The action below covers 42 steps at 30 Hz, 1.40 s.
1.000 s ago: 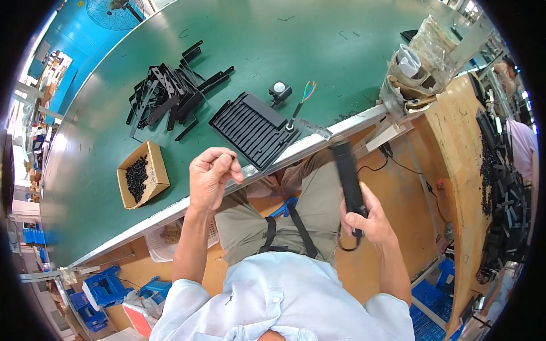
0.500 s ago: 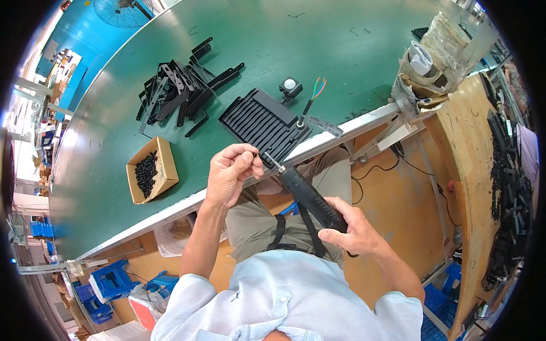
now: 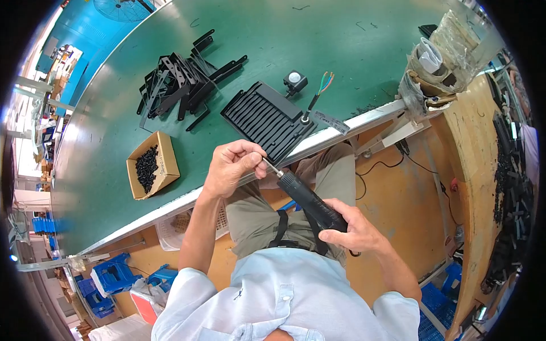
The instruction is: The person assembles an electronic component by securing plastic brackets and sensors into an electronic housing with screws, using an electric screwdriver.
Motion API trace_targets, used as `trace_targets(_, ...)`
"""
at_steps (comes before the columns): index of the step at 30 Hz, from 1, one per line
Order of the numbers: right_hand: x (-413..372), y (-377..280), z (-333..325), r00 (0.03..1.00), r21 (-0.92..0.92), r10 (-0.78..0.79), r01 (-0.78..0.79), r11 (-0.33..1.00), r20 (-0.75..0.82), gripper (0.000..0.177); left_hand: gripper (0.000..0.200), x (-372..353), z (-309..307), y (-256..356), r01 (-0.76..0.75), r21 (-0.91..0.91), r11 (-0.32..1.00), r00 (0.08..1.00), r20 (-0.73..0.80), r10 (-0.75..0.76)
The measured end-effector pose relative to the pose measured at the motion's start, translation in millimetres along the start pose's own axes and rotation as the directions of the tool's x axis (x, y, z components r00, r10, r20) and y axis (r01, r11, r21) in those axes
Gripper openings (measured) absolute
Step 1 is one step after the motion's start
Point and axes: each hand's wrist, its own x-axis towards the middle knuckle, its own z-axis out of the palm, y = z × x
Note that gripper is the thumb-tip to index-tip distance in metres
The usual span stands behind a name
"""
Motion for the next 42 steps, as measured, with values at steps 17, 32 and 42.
trace_targets(17,13,41,33,0.91,-0.232,-0.243,0.17,0.958,-0.335,0.075,0.02,4,50,-18,-0.054,-0.321,0.945,0.997,-0.072,0.033)
trace_targets(32,4,39,33,0.936,0.049,-0.196,0.219,0.974,-0.292,0.08,0.008,-88,-77,93,-0.08,0.877,0.473,0.65,-0.314,0.692)
trace_targets(42,-11,18,40,0.923,-0.196,-0.211,0.153,0.969,-0.321,0.078,0.023,-102,-184,77,0.245,0.97,-0.011,0.918,-0.228,0.325)
